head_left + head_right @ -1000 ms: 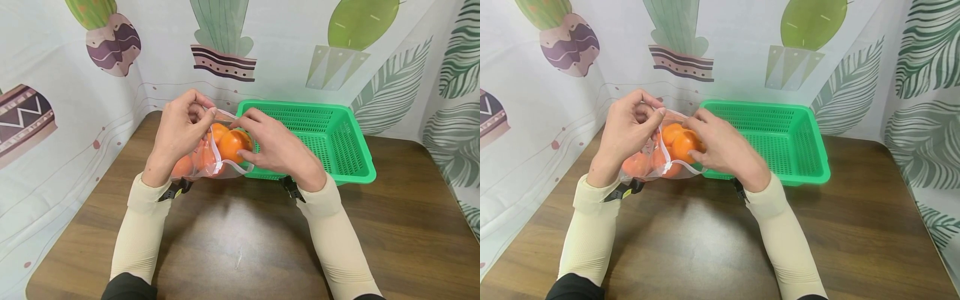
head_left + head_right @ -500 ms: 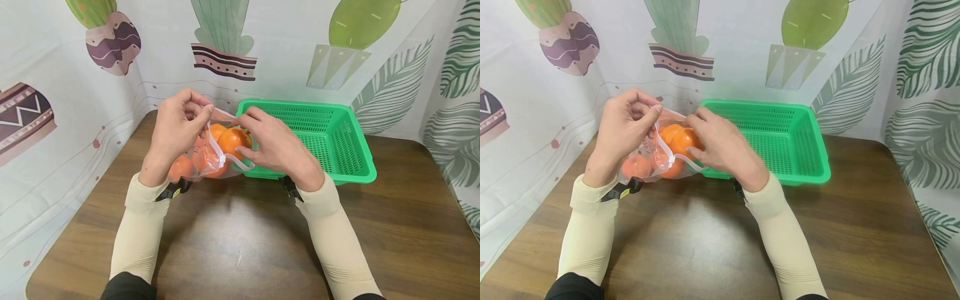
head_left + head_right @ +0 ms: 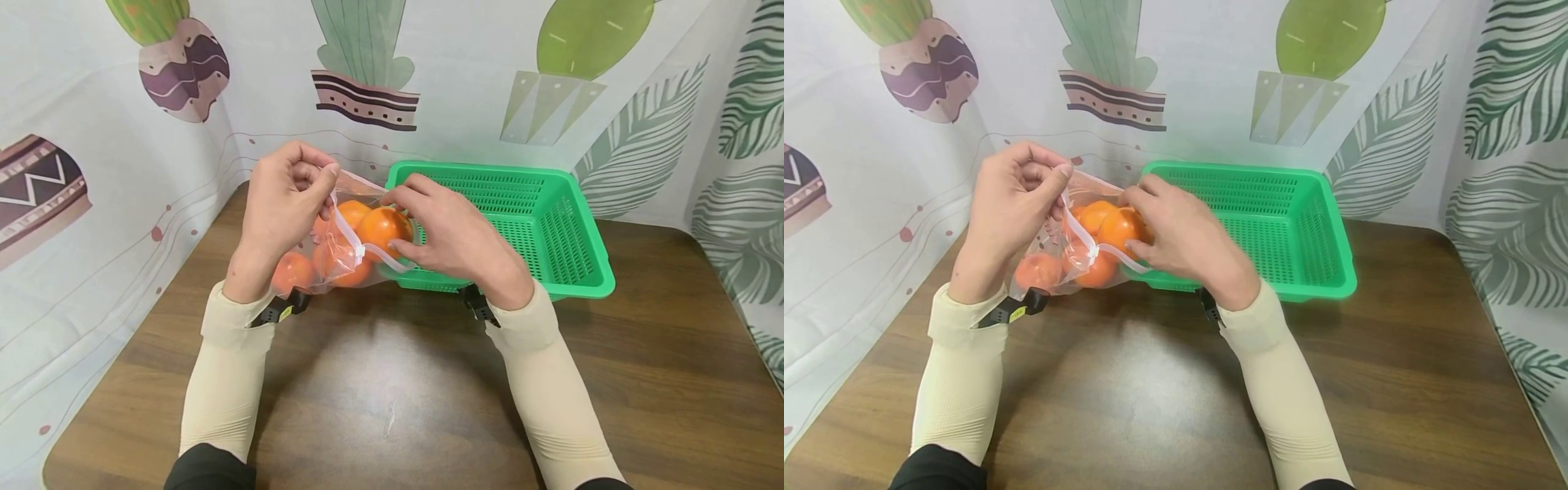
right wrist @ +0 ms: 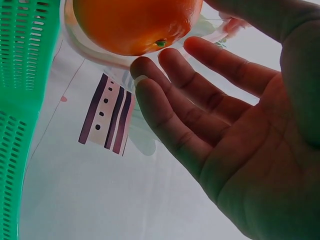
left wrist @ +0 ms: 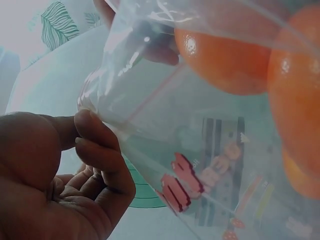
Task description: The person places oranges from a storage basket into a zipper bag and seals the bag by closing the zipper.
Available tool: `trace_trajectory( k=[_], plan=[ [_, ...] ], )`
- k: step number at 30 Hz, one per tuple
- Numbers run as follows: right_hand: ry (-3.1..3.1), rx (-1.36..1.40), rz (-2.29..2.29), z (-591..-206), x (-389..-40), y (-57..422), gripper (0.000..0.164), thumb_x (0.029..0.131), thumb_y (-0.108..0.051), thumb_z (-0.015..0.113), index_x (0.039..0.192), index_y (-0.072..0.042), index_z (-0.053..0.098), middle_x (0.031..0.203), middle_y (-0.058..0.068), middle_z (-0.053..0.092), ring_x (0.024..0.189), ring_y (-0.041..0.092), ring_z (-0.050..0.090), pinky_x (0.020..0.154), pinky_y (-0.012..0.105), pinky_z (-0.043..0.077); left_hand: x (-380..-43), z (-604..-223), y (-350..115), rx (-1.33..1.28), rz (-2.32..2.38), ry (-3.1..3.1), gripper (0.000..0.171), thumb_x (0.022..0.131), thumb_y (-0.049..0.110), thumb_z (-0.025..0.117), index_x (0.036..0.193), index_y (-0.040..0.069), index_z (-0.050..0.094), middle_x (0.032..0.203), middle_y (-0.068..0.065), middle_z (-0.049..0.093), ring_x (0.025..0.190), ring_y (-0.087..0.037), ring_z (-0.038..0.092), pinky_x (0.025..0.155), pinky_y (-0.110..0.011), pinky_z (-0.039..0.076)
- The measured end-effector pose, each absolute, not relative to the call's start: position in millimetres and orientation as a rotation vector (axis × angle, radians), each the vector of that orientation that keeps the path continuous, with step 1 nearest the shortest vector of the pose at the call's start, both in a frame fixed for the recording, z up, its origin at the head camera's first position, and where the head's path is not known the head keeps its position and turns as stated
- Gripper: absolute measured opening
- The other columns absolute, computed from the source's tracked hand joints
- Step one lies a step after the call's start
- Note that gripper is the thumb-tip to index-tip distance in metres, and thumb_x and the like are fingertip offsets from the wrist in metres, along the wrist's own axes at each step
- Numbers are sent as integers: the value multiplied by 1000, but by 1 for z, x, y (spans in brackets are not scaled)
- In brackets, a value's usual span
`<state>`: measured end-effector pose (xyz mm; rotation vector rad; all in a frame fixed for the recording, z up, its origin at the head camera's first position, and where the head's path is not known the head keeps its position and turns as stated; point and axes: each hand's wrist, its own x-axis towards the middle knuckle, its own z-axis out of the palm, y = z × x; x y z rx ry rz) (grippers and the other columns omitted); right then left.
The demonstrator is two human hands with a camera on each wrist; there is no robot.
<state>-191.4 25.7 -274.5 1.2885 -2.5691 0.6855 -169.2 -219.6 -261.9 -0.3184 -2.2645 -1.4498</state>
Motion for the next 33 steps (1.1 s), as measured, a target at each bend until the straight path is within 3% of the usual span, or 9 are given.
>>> trace_trajectory(
  k=[8, 21, 28, 33],
  plan=[
    [-2572, 1311, 726, -274, -192, 28, 41, 87, -18, 86, 124, -9, 70, 112, 2, 63, 95, 18, 57, 82, 32, 51, -170, -262, -222, -296, -1491, -2245, 10, 101, 9, 69, 103, -1, 69, 65, -8, 66, 48, -18, 60, 48, -23, 53],
    [-2631, 1293, 736, -270, -192, 34, 48, 86, -23, 89, 128, -10, 69, 114, 3, 64, 102, 20, 62, 90, 37, 53, -169, -259, -224, -261, -1489, -2249, 11, 101, 11, 70, 103, 0, 69, 65, -6, 67, 48, -17, 62, 47, -22, 52],
    [-2627, 1271, 792, -269, -197, 42, 34, 97, -17, 74, 129, -8, 69, 121, 7, 67, 103, 21, 65, 94, 40, 55, -168, -257, -224, -251, -1494, -2250, 12, 101, 12, 70, 104, 0, 70, 65, -6, 67, 48, -17, 62, 47, -22, 53],
    [-2669, 1265, 806, -272, -203, 47, 33, 97, -10, 67, 129, -7, 67, 122, 7, 67, 102, 21, 65, 94, 40, 55, -168, -257, -224, -253, -1496, -2246, 12, 101, 11, 70, 103, 0, 70, 64, -6, 67, 48, -17, 62, 47, -22, 53]
  ],
)
